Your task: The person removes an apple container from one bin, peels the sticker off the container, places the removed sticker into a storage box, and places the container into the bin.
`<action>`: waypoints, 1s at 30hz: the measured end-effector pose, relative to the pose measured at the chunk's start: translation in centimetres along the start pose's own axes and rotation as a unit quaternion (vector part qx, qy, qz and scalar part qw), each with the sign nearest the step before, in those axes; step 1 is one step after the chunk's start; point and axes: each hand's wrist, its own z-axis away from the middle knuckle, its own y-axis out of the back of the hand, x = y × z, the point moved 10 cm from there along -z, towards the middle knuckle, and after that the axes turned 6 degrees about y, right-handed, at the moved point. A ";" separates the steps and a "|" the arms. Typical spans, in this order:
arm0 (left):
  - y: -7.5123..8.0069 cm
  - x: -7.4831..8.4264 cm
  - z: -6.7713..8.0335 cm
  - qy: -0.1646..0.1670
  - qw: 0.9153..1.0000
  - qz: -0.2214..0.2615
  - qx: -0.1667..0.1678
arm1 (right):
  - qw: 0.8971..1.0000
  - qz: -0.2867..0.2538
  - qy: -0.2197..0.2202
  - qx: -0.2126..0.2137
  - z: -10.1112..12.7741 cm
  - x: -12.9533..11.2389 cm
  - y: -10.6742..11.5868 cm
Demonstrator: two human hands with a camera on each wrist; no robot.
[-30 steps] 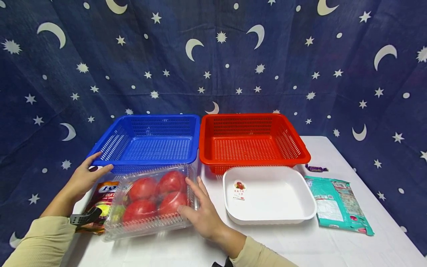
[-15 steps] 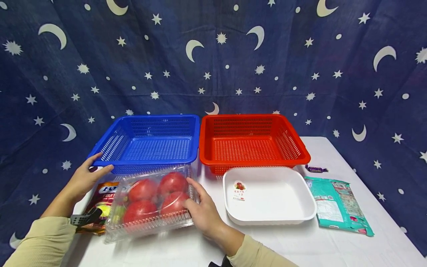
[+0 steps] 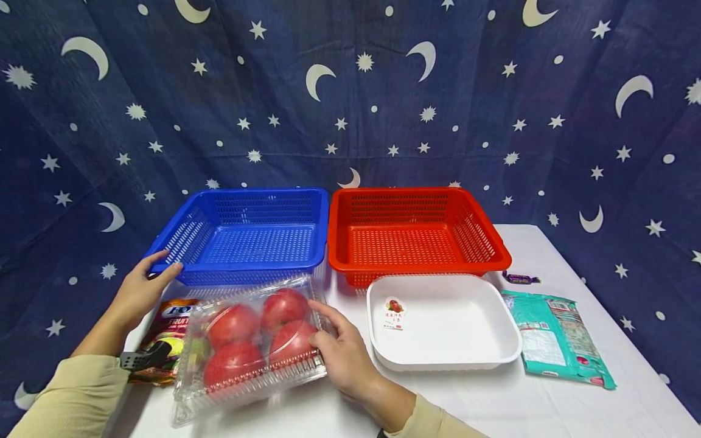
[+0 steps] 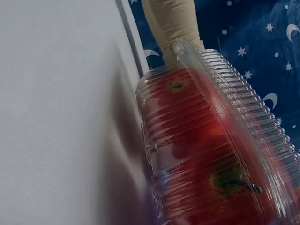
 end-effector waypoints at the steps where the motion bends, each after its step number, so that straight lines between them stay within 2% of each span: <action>1: 0.0 0.0 0.0 0.003 1.000 0.006 0.006 | 1.000 0.002 0.001 0.002 0.1 -0.3 0.1; 6: 0.0 0.1 -0.2 0.018 0.998 0.049 0.024 | 1.000 -0.002 0.008 0.000 0.8 -2.3 0.8; 12: 0.0 0.0 -0.3 0.027 0.996 0.086 0.030 | 0.997 -0.059 0.036 -0.023 0.8 -5.3 1.0; 17: 0.1 -0.3 -0.6 0.018 0.993 0.110 0.026 | 0.994 -0.097 0.057 -0.012 0.2 -7.2 1.8; 25: 0.5 -0.3 -0.5 0.000 0.997 0.079 0.022 | 0.992 -0.099 0.073 0.029 -1.4 -9.0 3.2; 30: 0.4 -0.3 -0.5 0.007 0.997 0.079 0.023 | 0.991 -0.095 0.076 0.049 -3.3 -9.5 4.1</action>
